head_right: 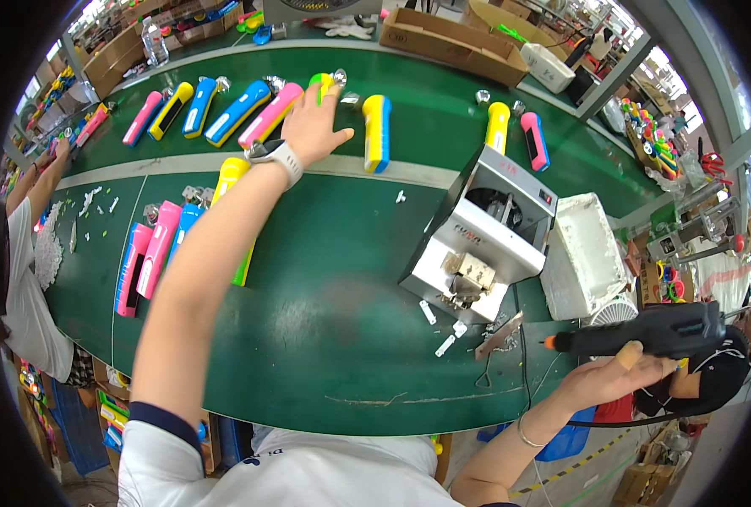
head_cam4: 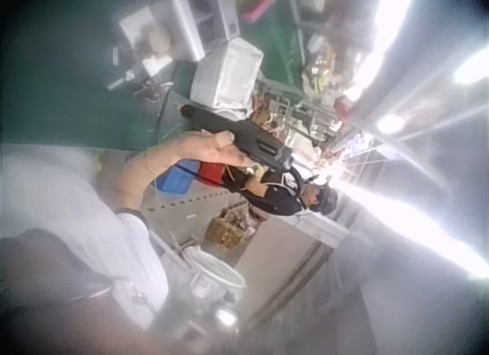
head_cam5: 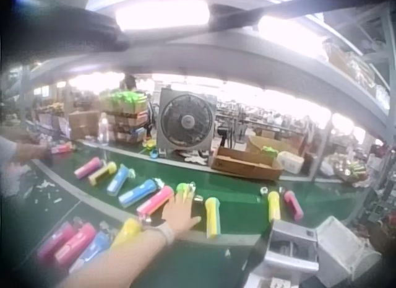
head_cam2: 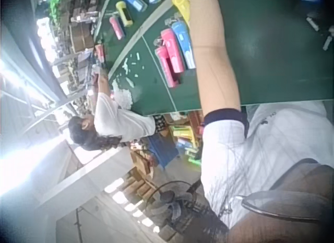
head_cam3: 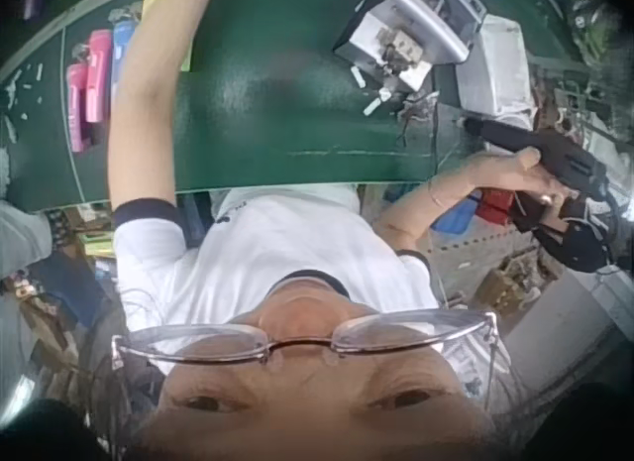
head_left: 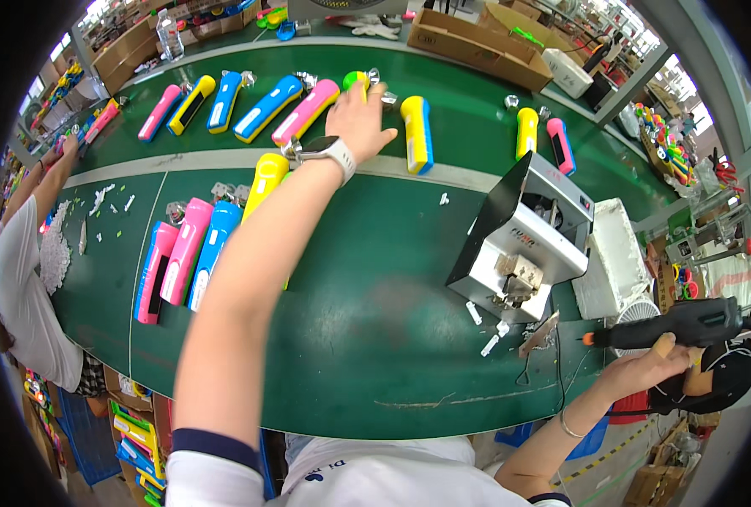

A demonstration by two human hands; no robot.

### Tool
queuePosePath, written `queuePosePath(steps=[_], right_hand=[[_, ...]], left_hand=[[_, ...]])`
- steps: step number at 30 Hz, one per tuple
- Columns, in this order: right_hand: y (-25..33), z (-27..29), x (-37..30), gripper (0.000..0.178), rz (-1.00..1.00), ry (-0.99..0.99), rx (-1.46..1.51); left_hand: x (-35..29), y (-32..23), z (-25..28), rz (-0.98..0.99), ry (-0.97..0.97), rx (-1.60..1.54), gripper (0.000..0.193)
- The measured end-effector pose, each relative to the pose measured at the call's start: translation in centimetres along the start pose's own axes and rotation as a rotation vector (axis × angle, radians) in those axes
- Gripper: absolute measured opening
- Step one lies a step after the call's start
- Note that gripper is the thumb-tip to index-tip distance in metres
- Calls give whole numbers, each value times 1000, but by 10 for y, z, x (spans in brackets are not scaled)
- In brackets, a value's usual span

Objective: The person assembles plastic flashlights by placing internal electronic components and batteries into flashlight casings by hand, snapping the casing halves together, fastening them with an electric screwdriver, and placing the assembled flashlights onto the conveyor.

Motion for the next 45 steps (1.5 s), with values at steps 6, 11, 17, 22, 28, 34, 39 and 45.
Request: queuePosePath(steps=[6, 11, 17, 22, 28, 34, 39, 45], right_hand=[[-16, -35, 7, 76, -453, 587, 614], [43, -72, 0, 87, -537, 588, 1201], [73, -111, -26, 64, -587, 801, 1340], [74, -131, -34, 46, -559, 724, 996], [76, -134, -40, 57, -729, 850, 1145], [96, -117, -78, 70, -664, 838, 1347], [94, -121, -93, 69, -755, 913, 1340], [103, -119, -106, 65, -773, 965, 1155]], left_hand=[[25, 72, -39, 479, -104, -401, 63], [-26, 7, 86, -166, -643, -441, 41], [-155, -91, 91, -655, 559, -482, 57], [-199, -104, 57, -771, 644, -435, 46], [-203, -92, 67, -627, 499, -372, 43], [-206, -95, 64, -543, 514, -416, 42], [-215, -96, 63, -539, 498, -379, 43], [-215, -97, 62, -529, 499, -396, 44]])
Point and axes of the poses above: each hand's wrist, its own x-axis towards the middle knuckle, its own z-axis out of the back of the hand, y = z × x, the point moved 4 cm from there along x, towards the middle knuckle, and after that the axes turned 1 degree about y, right-handed, at the moved point
